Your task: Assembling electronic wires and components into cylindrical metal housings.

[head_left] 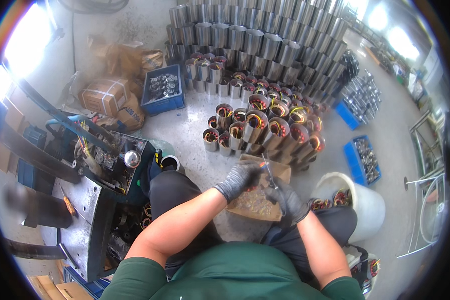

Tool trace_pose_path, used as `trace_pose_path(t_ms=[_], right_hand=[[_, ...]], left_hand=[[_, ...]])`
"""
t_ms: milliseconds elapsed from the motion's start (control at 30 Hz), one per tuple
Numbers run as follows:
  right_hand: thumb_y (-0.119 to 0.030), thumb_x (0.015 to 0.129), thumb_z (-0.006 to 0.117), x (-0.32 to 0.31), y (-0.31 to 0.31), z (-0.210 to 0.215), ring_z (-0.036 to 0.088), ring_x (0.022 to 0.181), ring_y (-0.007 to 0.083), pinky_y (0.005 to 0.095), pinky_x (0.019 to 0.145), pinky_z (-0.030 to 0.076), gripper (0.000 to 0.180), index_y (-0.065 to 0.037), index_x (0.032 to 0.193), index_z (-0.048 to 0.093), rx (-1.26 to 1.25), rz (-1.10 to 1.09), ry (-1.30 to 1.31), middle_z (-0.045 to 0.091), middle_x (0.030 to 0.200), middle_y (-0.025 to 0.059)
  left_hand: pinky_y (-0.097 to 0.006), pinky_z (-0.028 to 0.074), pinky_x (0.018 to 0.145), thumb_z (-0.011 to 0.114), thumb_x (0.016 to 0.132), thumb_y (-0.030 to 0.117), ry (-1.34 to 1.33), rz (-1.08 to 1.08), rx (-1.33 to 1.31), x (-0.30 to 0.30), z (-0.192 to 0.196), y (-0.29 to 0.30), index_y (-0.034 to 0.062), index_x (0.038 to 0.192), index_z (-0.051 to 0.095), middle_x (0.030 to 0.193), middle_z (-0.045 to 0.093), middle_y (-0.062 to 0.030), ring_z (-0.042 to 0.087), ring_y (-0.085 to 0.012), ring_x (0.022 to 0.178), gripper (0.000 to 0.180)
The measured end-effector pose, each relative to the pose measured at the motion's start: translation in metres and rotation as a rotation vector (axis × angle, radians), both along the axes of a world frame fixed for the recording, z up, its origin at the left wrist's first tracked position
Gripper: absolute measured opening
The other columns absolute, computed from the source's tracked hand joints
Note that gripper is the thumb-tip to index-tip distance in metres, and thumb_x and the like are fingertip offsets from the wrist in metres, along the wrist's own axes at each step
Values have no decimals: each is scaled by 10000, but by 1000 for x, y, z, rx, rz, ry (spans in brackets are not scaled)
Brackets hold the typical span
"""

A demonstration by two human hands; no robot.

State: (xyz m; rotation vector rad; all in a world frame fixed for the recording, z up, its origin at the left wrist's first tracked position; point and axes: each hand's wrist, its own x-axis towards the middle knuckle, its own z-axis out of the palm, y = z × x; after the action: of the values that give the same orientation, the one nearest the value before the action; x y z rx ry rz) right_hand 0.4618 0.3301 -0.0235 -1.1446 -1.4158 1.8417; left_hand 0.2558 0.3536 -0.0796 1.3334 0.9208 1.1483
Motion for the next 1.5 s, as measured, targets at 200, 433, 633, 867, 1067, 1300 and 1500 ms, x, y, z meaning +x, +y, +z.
trace_pose_path(t_ms=[200,433,633,867,1067,1300,1500], right_hand=[[-217,907,692,-1,-2,21,483,549,51,218,472,397,338,-64,1174,553,-167,13,-82,514,696,-46],[-79,878,633,-1,-11,1,408,396,73,236,329,338,184,-74,1042,548,-385,-62,73,475,621,-42],[-78,870,599,-6,-21,-5,414,382,88,242,329,346,180,-51,1032,525,-409,-92,67,470,597,-21],[-116,880,610,-11,-24,-7,500,504,120,271,429,425,321,-31,1173,510,-322,-89,35,525,669,2],[-135,899,621,-9,-17,-13,533,567,123,289,467,428,341,-60,1215,518,-211,-26,8,550,724,22],[-139,891,618,-2,-15,-17,509,480,135,281,427,413,221,-51,1091,582,-315,-64,-79,556,650,35],[-82,841,559,-7,-21,1,482,426,152,275,394,394,227,-11,1052,606,-462,-42,-65,537,608,32]], left_hand=[[-251,404,474,676,879,219,-166,85,-683,6,56,-7,82,862,660,687,611,-15,521,-110,515,139],[-276,420,477,630,883,174,-224,194,-722,8,37,-2,53,851,641,669,601,-48,524,-143,512,126],[-296,427,442,622,912,173,-113,242,-676,9,12,2,35,905,626,685,608,-67,534,-164,488,138],[-274,415,440,631,907,161,-122,220,-671,8,17,-2,29,941,625,688,602,-55,522,-142,483,135],[-276,421,473,659,879,179,-173,150,-702,8,28,-5,26,933,643,690,595,-35,516,-125,523,163],[-280,474,573,678,885,217,57,59,-667,13,25,-4,11,955,682,754,646,-29,549,-108,625,218],[-293,504,630,653,904,198,318,2,-587,12,-4,-2,-2,1002,687,809,674,-62,582,-115,673,225]])
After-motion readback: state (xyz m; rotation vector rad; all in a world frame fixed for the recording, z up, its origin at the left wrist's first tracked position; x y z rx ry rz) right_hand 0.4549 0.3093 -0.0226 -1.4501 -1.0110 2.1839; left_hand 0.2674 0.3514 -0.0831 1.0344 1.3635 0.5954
